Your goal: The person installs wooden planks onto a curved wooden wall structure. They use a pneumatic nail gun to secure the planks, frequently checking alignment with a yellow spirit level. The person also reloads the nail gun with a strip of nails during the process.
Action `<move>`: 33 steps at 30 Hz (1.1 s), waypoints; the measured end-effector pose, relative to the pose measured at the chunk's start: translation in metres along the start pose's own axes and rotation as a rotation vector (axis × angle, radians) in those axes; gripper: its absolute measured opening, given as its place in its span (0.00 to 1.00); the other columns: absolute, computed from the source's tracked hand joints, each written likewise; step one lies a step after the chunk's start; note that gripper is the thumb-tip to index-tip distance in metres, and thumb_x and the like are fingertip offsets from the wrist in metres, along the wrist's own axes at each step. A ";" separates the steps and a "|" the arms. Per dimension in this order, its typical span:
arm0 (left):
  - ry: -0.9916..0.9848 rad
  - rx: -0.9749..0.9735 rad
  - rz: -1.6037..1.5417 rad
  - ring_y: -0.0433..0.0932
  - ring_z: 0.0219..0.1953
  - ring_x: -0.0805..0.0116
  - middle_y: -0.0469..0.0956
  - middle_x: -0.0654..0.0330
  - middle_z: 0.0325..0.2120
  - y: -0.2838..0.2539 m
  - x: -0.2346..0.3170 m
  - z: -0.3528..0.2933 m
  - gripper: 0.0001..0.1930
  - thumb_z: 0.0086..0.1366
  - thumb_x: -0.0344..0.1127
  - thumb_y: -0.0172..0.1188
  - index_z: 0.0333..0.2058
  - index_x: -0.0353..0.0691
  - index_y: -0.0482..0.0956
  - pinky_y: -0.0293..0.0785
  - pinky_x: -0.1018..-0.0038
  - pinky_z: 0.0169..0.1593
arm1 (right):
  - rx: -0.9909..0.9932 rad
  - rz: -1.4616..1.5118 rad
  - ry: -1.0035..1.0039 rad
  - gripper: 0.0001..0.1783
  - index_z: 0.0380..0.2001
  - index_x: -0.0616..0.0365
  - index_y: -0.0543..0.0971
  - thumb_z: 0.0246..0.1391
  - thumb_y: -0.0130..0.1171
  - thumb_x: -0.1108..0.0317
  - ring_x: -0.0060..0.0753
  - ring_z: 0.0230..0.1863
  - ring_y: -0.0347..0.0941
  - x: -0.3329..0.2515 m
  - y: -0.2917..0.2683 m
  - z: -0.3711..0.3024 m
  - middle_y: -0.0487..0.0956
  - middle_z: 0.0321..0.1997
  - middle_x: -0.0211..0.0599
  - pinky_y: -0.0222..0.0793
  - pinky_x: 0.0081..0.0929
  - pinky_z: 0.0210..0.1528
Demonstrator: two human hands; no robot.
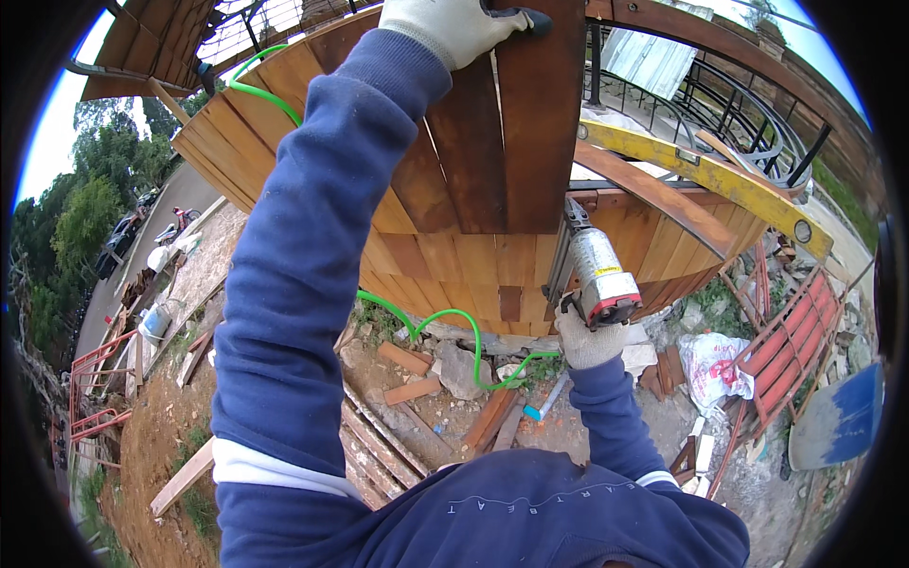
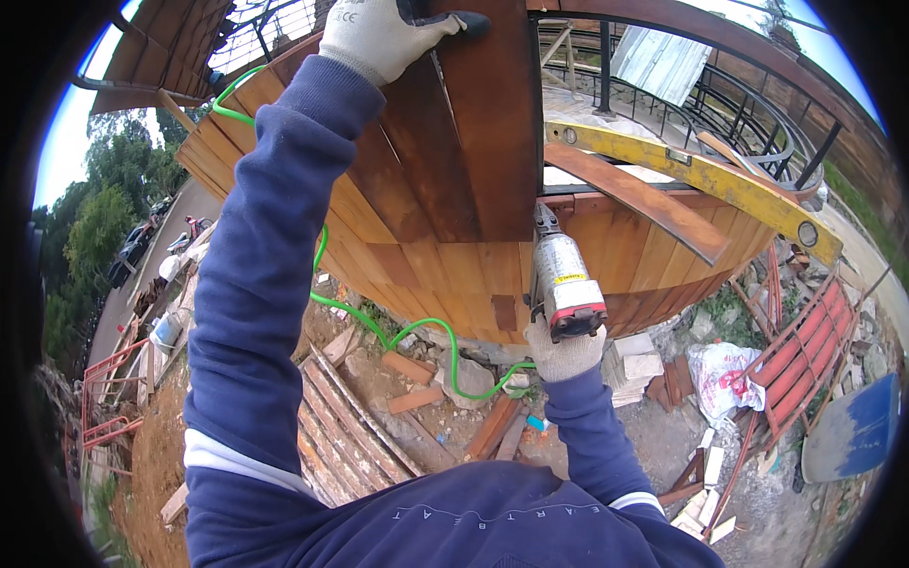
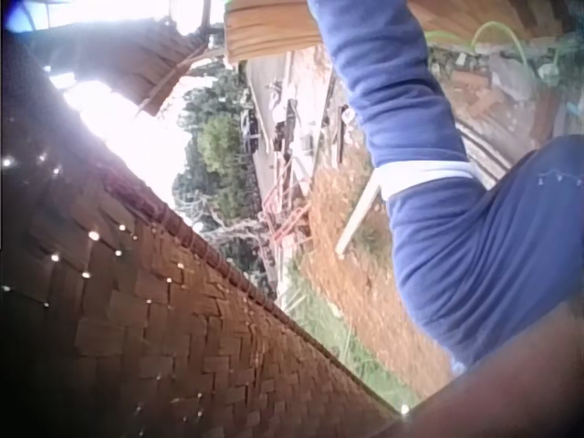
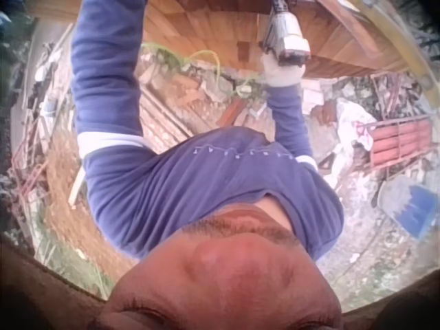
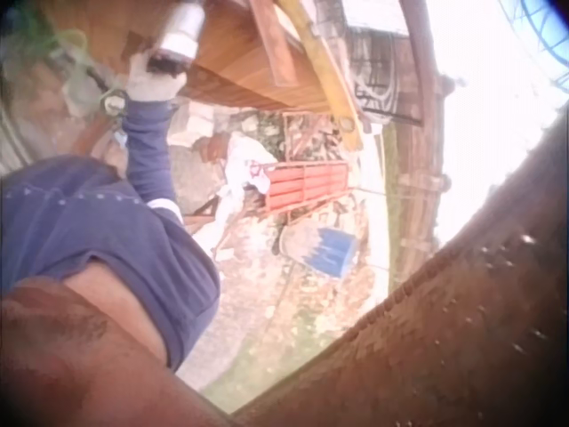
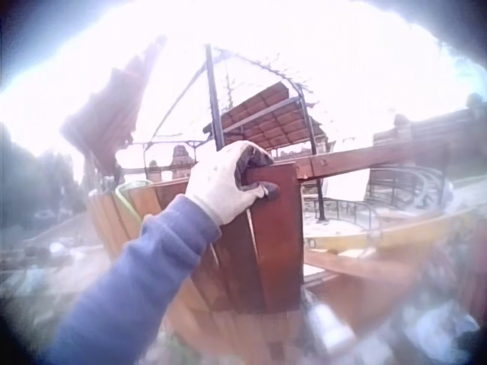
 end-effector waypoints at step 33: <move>0.111 0.037 -0.032 0.82 0.45 0.58 0.82 0.57 0.41 0.018 -0.005 -0.001 0.24 0.53 0.41 0.75 0.48 0.44 0.79 0.78 0.66 0.50 | -0.111 -0.331 0.062 0.23 0.56 0.56 0.71 0.57 0.58 0.73 0.39 0.55 0.72 0.021 0.014 -0.037 0.75 0.53 0.40 0.71 0.41 0.56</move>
Point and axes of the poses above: each hand's wrist, its own z-axis towards the middle knuckle, its own y-axis out of the palm, x = y × z, the point moved 3 cm from there along z, towards the middle knuckle
